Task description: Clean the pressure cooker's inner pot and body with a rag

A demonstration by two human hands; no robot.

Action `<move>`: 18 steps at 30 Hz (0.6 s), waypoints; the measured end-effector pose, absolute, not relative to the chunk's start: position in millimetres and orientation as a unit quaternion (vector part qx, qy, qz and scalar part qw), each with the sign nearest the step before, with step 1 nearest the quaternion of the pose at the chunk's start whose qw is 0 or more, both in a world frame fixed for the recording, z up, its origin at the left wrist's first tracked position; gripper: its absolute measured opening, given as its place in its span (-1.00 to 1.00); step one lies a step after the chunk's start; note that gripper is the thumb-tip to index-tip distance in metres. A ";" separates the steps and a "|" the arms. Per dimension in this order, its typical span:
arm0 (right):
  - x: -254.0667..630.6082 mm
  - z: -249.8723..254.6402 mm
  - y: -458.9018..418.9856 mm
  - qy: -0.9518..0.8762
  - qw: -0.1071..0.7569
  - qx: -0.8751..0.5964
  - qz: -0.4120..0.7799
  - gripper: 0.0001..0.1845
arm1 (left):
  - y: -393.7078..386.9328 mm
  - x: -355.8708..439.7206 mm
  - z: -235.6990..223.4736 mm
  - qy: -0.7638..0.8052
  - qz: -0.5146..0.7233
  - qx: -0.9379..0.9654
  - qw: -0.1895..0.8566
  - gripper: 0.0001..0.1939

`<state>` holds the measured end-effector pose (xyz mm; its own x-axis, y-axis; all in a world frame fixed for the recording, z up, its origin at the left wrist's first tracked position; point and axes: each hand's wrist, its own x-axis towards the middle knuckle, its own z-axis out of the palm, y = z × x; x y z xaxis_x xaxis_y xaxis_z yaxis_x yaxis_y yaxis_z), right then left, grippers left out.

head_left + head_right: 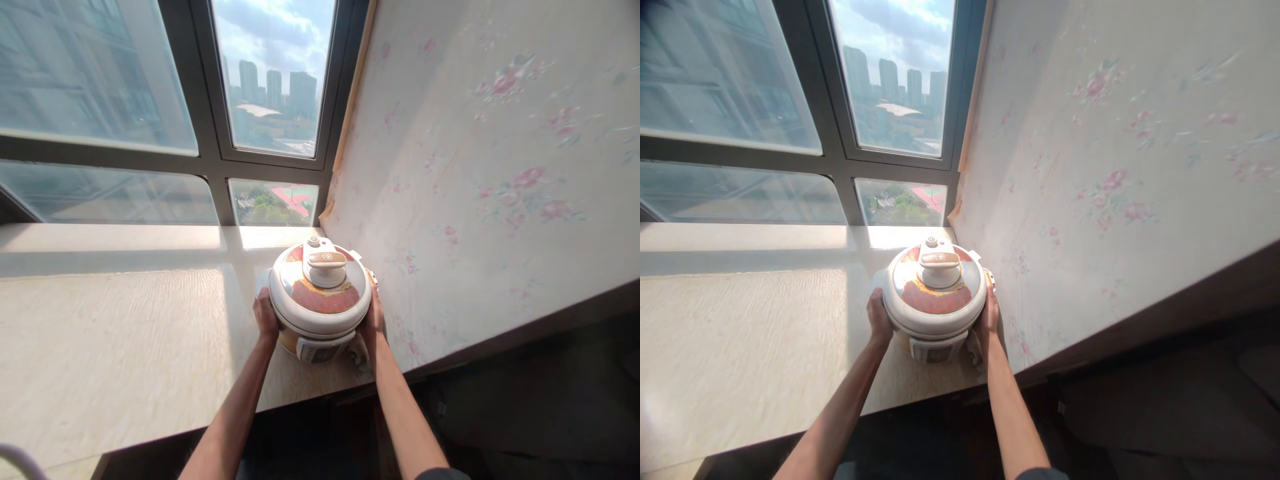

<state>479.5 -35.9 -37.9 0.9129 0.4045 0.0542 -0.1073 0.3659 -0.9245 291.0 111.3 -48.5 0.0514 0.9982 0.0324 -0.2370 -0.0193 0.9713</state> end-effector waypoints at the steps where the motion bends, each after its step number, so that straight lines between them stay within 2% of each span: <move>1: 478.8 -37.6 -37.5 -0.120 0.820 -0.533 0.168 -0.34 | 113.5 289.4 -52.2 0.411 0.545 0.464 0.565 -0.48; 3: 473.3 -40.0 -44.9 -0.092 0.826 -0.532 0.163 -0.41 | 115.8 283.2 -59.9 0.397 0.535 0.479 0.571 -0.41; 6: 448.5 -59.3 -67.6 -0.025 0.822 -0.563 0.083 -0.59 | 112.5 261.3 -76.1 0.379 0.526 0.495 0.579 -0.34; 9: 400.5 -96.0 -97.0 0.027 0.798 -0.602 0.028 -0.68 | 102.8 223.2 -101.5 0.422 0.477 0.547 0.543 -0.43; 12: 341.6 -129.0 -116.9 -0.042 0.774 -0.622 0.112 -0.62 | 91.7 181.5 -127.9 0.483 0.411 0.590 0.500 -0.55; 15: 296.9 -142.6 -112.3 -0.175 0.680 -0.672 0.237 -0.54 | 83.3 153.0 -142.5 0.488 0.390 0.607 0.491 -0.62; 18: 281.1 -144.3 -82.2 -0.310 0.575 -0.692 0.307 -0.48 | 78.7 141.7 -145.3 0.466 0.376 0.629 0.496 -0.64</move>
<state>281.1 -82.2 -144.3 0.6192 0.7822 -0.0690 0.0751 -0.1465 -0.9864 141.7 78.7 -145.3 0.2829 0.9591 0.0106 0.2124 -0.0735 0.9744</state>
